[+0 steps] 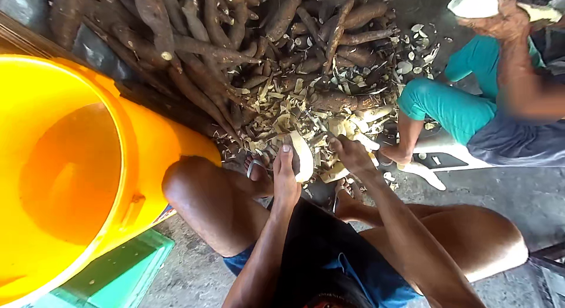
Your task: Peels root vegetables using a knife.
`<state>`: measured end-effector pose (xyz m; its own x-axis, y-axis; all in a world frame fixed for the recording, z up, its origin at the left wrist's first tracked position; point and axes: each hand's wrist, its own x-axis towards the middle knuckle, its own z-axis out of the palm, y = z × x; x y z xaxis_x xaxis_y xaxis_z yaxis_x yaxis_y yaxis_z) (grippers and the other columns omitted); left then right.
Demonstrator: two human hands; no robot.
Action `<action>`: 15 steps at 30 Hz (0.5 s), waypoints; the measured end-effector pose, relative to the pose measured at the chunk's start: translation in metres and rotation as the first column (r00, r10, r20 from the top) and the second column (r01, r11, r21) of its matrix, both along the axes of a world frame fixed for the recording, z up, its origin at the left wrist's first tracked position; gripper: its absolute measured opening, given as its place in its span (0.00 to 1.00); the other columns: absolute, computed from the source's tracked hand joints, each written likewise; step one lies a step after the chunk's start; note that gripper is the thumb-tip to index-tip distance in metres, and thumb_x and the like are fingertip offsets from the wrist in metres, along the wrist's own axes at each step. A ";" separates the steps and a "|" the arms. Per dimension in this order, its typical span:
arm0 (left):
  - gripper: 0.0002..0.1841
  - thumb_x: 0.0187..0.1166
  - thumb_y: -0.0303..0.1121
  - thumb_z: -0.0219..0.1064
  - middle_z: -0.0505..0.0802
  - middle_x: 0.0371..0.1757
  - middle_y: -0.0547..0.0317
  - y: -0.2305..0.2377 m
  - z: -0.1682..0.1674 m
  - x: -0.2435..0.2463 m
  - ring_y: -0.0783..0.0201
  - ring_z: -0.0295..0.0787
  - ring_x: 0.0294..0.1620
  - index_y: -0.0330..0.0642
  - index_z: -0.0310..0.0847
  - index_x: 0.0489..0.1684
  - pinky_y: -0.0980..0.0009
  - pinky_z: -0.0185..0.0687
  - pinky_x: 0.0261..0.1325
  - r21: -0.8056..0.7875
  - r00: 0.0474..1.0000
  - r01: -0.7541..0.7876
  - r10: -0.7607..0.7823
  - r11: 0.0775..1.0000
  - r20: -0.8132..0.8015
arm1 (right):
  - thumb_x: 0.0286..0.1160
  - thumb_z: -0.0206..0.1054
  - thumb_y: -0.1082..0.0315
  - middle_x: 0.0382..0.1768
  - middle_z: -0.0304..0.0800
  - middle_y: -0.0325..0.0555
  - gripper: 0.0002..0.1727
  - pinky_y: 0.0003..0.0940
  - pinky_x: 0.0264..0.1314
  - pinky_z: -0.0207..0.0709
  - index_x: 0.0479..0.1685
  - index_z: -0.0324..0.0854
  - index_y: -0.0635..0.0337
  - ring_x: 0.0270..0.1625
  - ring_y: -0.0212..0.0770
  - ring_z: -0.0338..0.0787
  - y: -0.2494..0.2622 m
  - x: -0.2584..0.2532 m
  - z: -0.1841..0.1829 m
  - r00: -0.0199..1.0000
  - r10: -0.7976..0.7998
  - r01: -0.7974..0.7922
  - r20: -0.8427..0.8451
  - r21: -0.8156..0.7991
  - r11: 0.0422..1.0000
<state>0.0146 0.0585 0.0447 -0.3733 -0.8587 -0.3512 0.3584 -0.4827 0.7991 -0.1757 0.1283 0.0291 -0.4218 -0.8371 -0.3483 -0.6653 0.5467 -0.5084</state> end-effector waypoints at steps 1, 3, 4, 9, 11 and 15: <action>0.26 0.90 0.55 0.49 0.91 0.51 0.57 -0.001 0.000 0.001 0.65 0.90 0.53 0.44 0.77 0.67 0.61 0.89 0.59 -0.005 1.000 0.014 -0.015 1.000 -0.017 | 0.86 0.36 0.29 0.24 0.83 0.52 0.42 0.60 0.38 0.79 0.43 0.82 0.59 0.33 0.55 0.88 0.002 -0.001 0.001 1.000 -0.007 0.008 0.017 -0.065 0.998; 0.25 0.89 0.55 0.51 0.92 0.49 0.58 0.001 -0.005 -0.001 0.66 0.91 0.51 0.44 0.79 0.64 0.62 0.89 0.59 0.024 1.000 0.009 -0.008 1.000 -0.028 | 0.82 0.35 0.25 0.22 0.82 0.45 0.46 0.51 0.33 0.81 0.41 0.84 0.58 0.29 0.45 0.87 0.006 0.015 0.013 0.992 0.114 -0.099 0.048 -0.253 0.962; 0.25 0.89 0.55 0.51 0.92 0.47 0.59 0.002 -0.009 -0.002 0.66 0.91 0.50 0.44 0.80 0.62 0.62 0.89 0.57 0.028 0.999 0.012 -0.011 1.000 -0.039 | 0.80 0.36 0.23 0.22 0.83 0.44 0.47 0.51 0.33 0.82 0.40 0.84 0.58 0.29 0.44 0.87 0.006 0.024 0.018 0.982 0.185 -0.166 0.036 -0.299 0.940; 0.24 0.79 0.62 0.63 0.95 0.43 0.66 0.007 -0.012 0.013 0.69 0.93 0.45 0.52 0.88 0.53 0.64 0.92 0.52 -0.176 0.964 0.163 -0.195 0.971 -0.182 | 0.87 0.39 0.30 0.32 0.87 0.59 0.41 0.68 0.46 0.80 0.50 0.84 0.60 0.42 0.63 0.90 0.004 -0.018 -0.003 0.999 -0.015 0.011 0.049 0.080 0.997; 0.25 0.75 0.63 0.67 0.96 0.42 0.65 0.002 -0.015 0.014 0.68 0.94 0.43 0.52 0.89 0.52 0.65 0.93 0.50 -0.149 0.953 0.184 -0.214 0.971 -0.215 | 0.88 0.34 0.31 0.26 0.80 0.49 0.41 0.55 0.39 0.78 0.46 0.83 0.58 0.32 0.49 0.84 0.013 -0.013 -0.007 0.983 -0.126 0.133 0.136 -0.049 0.990; 0.31 0.74 0.63 0.69 0.93 0.48 0.61 -0.001 -0.025 0.002 0.67 0.92 0.49 0.47 0.80 0.62 0.63 0.90 0.56 0.015 0.990 0.070 -0.068 0.997 -0.125 | 0.81 0.39 0.25 0.19 0.75 0.34 0.43 0.36 0.29 0.76 0.37 0.82 0.56 0.23 0.31 0.78 0.030 0.028 0.012 0.977 0.013 0.055 0.213 -0.312 0.949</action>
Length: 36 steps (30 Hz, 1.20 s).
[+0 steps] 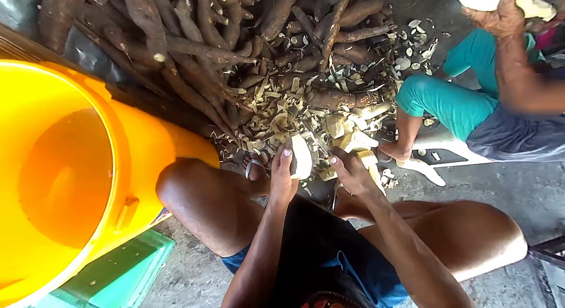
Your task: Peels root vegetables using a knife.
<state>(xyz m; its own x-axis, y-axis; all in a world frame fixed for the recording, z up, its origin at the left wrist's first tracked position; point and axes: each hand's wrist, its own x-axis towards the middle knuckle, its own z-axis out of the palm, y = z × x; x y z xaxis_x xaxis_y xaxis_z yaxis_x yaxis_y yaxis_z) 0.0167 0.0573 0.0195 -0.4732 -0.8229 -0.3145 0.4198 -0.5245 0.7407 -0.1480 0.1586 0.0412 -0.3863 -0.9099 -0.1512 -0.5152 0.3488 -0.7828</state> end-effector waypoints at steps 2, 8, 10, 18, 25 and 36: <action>0.34 0.74 0.66 0.67 0.91 0.56 0.58 0.000 0.002 -0.005 0.64 0.89 0.57 0.49 0.77 0.68 0.59 0.87 0.63 0.067 0.999 -0.041 0.039 0.997 0.023 | 0.78 0.38 0.21 0.17 0.71 0.32 0.45 0.31 0.24 0.73 0.36 0.81 0.54 0.20 0.27 0.74 0.010 0.017 -0.001 0.998 -0.026 0.031 0.064 -0.083 0.996; 0.24 0.89 0.59 0.50 0.91 0.54 0.60 0.006 0.019 -0.028 0.64 0.89 0.54 0.55 0.79 0.66 0.59 0.89 0.55 0.111 0.981 -0.183 0.175 0.977 0.078 | 0.76 0.35 0.19 0.20 0.84 0.45 0.52 0.46 0.26 0.81 0.38 0.86 0.61 0.25 0.41 0.86 0.016 0.063 -0.019 0.985 -0.073 0.047 -0.159 -0.160 0.986; 0.22 0.91 0.57 0.47 0.91 0.52 0.62 0.012 0.021 -0.031 0.66 0.90 0.52 0.57 0.79 0.65 0.63 0.90 0.53 0.047 0.978 -0.188 0.182 0.981 0.102 | 0.76 0.34 0.19 0.20 0.85 0.46 0.53 0.47 0.26 0.81 0.37 0.86 0.62 0.24 0.43 0.87 0.014 0.070 -0.019 0.965 -0.129 0.089 -0.226 -0.180 0.980; 0.20 0.92 0.43 0.49 0.87 0.62 0.66 0.015 0.019 -0.039 0.75 0.85 0.60 0.54 0.70 0.78 0.70 0.85 0.61 -0.129 0.945 -0.247 0.268 0.960 0.187 | 0.75 0.36 0.19 0.16 0.79 0.42 0.50 0.46 0.21 0.76 0.33 0.83 0.59 0.20 0.43 0.84 -0.002 0.062 -0.008 0.936 -0.159 0.100 -0.313 -0.197 0.975; 0.21 0.90 0.55 0.48 0.90 0.47 0.64 -0.001 0.028 -0.028 0.69 0.90 0.47 0.52 0.81 0.58 0.63 0.90 0.52 -0.146 0.948 -0.291 0.306 0.946 0.092 | 0.88 0.36 0.33 0.29 0.87 0.54 0.43 0.59 0.45 0.82 0.52 0.85 0.63 0.36 0.53 0.89 0.008 0.020 -0.053 0.970 -0.232 0.243 -0.079 0.181 0.953; 0.20 0.90 0.52 0.49 0.91 0.42 0.63 -0.007 0.031 -0.026 0.68 0.91 0.43 0.50 0.83 0.53 0.63 0.91 0.48 -0.138 0.956 -0.253 0.269 0.958 0.119 | 0.87 0.36 0.32 0.26 0.85 0.52 0.42 0.58 0.41 0.81 0.48 0.84 0.61 0.34 0.53 0.89 0.004 -0.009 -0.021 0.979 -0.118 0.147 -0.164 0.172 0.974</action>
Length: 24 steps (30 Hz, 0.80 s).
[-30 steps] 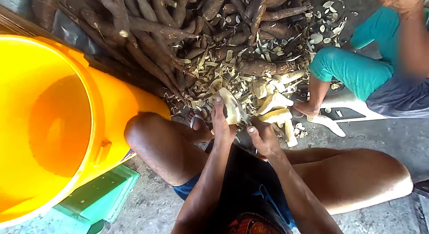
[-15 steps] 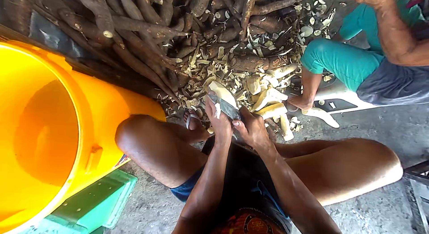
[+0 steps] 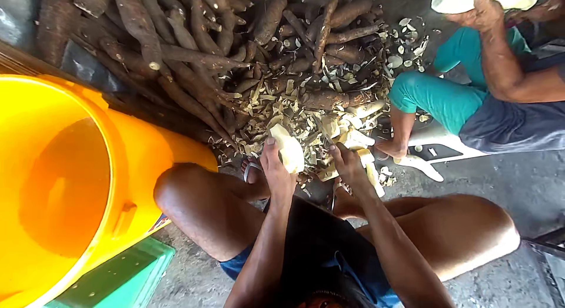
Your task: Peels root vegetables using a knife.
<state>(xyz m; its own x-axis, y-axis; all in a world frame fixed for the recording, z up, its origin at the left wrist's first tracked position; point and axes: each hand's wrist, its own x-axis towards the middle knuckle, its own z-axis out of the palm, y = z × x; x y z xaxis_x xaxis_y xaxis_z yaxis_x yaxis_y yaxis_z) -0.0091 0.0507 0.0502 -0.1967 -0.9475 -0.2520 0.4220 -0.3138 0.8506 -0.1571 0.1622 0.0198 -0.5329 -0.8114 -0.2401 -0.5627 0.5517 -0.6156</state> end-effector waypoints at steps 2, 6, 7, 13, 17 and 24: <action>0.21 0.89 0.54 0.50 0.92 0.47 0.63 0.003 -0.007 -0.002 0.68 0.90 0.49 0.51 0.82 0.56 0.61 0.90 0.54 0.008 0.999 -0.002 0.002 1.000 0.036 | 0.84 0.36 0.27 0.21 0.82 0.46 0.45 0.51 0.32 0.81 0.39 0.84 0.61 0.28 0.45 0.86 -0.002 0.013 0.016 0.993 0.108 -0.113 -0.038 -0.189 0.975; 0.19 0.88 0.50 0.51 0.92 0.43 0.65 0.010 -0.005 0.001 0.68 0.92 0.45 0.51 0.84 0.53 0.63 0.91 0.51 -0.024 0.998 0.057 -0.057 0.998 0.025 | 0.84 0.41 0.28 0.24 0.87 0.52 0.42 0.62 0.34 0.82 0.44 0.86 0.59 0.31 0.55 0.91 -0.013 0.000 0.020 0.978 0.198 -0.201 -0.064 -0.046 0.979; 0.19 0.87 0.51 0.52 0.93 0.41 0.65 0.012 -0.002 0.006 0.69 0.92 0.43 0.51 0.85 0.52 0.64 0.92 0.49 -0.042 0.997 0.074 -0.074 0.996 0.013 | 0.85 0.41 0.29 0.26 0.87 0.53 0.41 0.65 0.39 0.82 0.47 0.85 0.58 0.35 0.57 0.91 -0.011 -0.014 0.014 0.986 0.166 -0.165 -0.021 0.056 0.985; 0.17 0.85 0.52 0.56 0.94 0.39 0.69 0.009 -0.008 0.007 0.72 0.92 0.42 0.54 0.87 0.47 0.67 0.91 0.48 -0.091 0.993 0.122 -0.122 0.988 0.002 | 0.80 0.37 0.22 0.19 0.79 0.39 0.46 0.40 0.27 0.79 0.36 0.83 0.58 0.24 0.35 0.82 -0.010 -0.001 0.043 0.936 0.352 -0.337 -0.010 -0.314 0.888; 0.22 0.78 0.62 0.65 0.95 0.40 0.70 0.015 -0.012 0.019 0.73 0.93 0.41 0.57 0.90 0.48 0.69 0.92 0.46 -0.203 0.970 0.216 -0.234 0.955 -0.070 | 0.84 0.39 0.28 0.24 0.85 0.50 0.42 0.62 0.36 0.81 0.46 0.85 0.56 0.32 0.54 0.89 -0.008 -0.042 0.025 0.965 0.261 -0.258 -0.032 0.078 0.963; 0.22 0.85 0.54 0.59 0.92 0.48 0.60 0.013 -0.016 0.009 0.65 0.92 0.48 0.48 0.81 0.62 0.61 0.91 0.54 0.055 0.978 0.184 -0.178 0.981 -0.106 | 0.78 0.35 0.20 0.17 0.74 0.36 0.46 0.36 0.26 0.75 0.31 0.79 0.55 0.23 0.32 0.79 0.012 -0.004 0.034 0.960 0.274 -0.249 0.056 -0.278 0.928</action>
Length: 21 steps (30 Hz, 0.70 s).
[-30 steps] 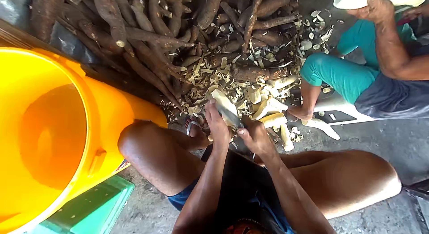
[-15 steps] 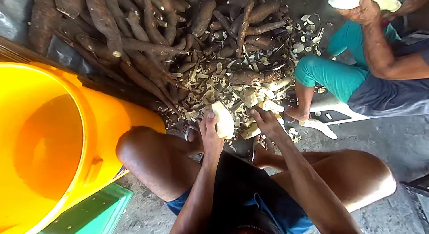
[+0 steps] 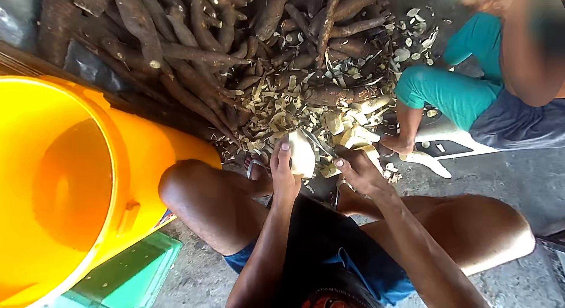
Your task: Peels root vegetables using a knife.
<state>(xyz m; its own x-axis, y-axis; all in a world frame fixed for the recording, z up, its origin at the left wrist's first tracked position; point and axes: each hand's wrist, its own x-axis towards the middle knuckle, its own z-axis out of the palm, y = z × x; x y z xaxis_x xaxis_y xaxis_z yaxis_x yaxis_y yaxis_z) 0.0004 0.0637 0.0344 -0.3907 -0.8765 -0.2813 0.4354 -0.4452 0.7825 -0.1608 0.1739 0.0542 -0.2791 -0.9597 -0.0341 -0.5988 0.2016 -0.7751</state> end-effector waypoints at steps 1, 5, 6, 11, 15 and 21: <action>0.20 0.89 0.51 0.53 0.92 0.50 0.59 0.000 0.002 -0.003 0.64 0.91 0.51 0.47 0.80 0.62 0.60 0.90 0.57 0.073 1.000 -0.008 0.007 0.997 0.010 | 0.78 0.36 0.21 0.18 0.75 0.37 0.47 0.35 0.26 0.75 0.33 0.81 0.56 0.23 0.31 0.79 0.005 0.008 -0.001 1.000 -0.005 0.006 0.021 -0.034 0.999; 0.24 0.92 0.56 0.45 0.91 0.53 0.56 -0.002 0.003 -0.012 0.60 0.90 0.54 0.50 0.77 0.66 0.56 0.88 0.56 0.304 0.996 -0.088 0.083 0.949 0.029 | 0.77 0.35 0.19 0.20 0.81 0.42 0.50 0.44 0.27 0.79 0.38 0.84 0.58 0.25 0.39 0.85 0.020 0.044 -0.016 0.998 -0.055 0.054 -0.035 -0.016 0.998; 0.26 0.91 0.60 0.44 0.91 0.55 0.57 0.000 0.001 -0.014 0.60 0.90 0.55 0.53 0.76 0.68 0.55 0.88 0.57 0.323 0.996 -0.084 0.085 0.943 0.010 | 0.75 0.35 0.18 0.21 0.83 0.44 0.51 0.48 0.27 0.81 0.38 0.85 0.58 0.26 0.42 0.87 0.022 0.052 -0.022 0.994 -0.080 0.081 -0.072 0.009 0.997; 0.30 0.86 0.68 0.45 0.91 0.50 0.58 0.008 0.006 -0.023 0.61 0.91 0.46 0.57 0.77 0.66 0.59 0.91 0.45 0.359 0.991 -0.117 0.133 0.926 -0.020 | 0.76 0.36 0.19 0.21 0.86 0.47 0.51 0.51 0.25 0.80 0.37 0.86 0.60 0.26 0.46 0.89 0.020 0.070 -0.033 0.958 -0.197 0.197 -0.207 -0.020 0.980; 0.27 0.86 0.66 0.48 0.90 0.55 0.64 0.015 0.009 -0.029 0.67 0.89 0.55 0.60 0.77 0.66 0.61 0.89 0.54 0.266 0.989 -0.144 0.149 0.953 0.005 | 0.75 0.36 0.18 0.19 0.83 0.46 0.51 0.51 0.23 0.79 0.35 0.85 0.59 0.23 0.47 0.88 0.012 0.068 -0.029 0.944 -0.223 0.220 -0.242 -0.039 0.975; 0.25 0.87 0.65 0.48 0.90 0.57 0.67 0.019 0.013 -0.031 0.70 0.88 0.58 0.62 0.76 0.67 0.64 0.88 0.57 0.179 0.982 -0.191 0.190 0.965 0.020 | 0.75 0.37 0.18 0.18 0.82 0.46 0.51 0.47 0.22 0.77 0.34 0.84 0.60 0.22 0.45 0.86 0.006 0.067 -0.031 0.934 -0.236 0.213 -0.266 -0.114 0.970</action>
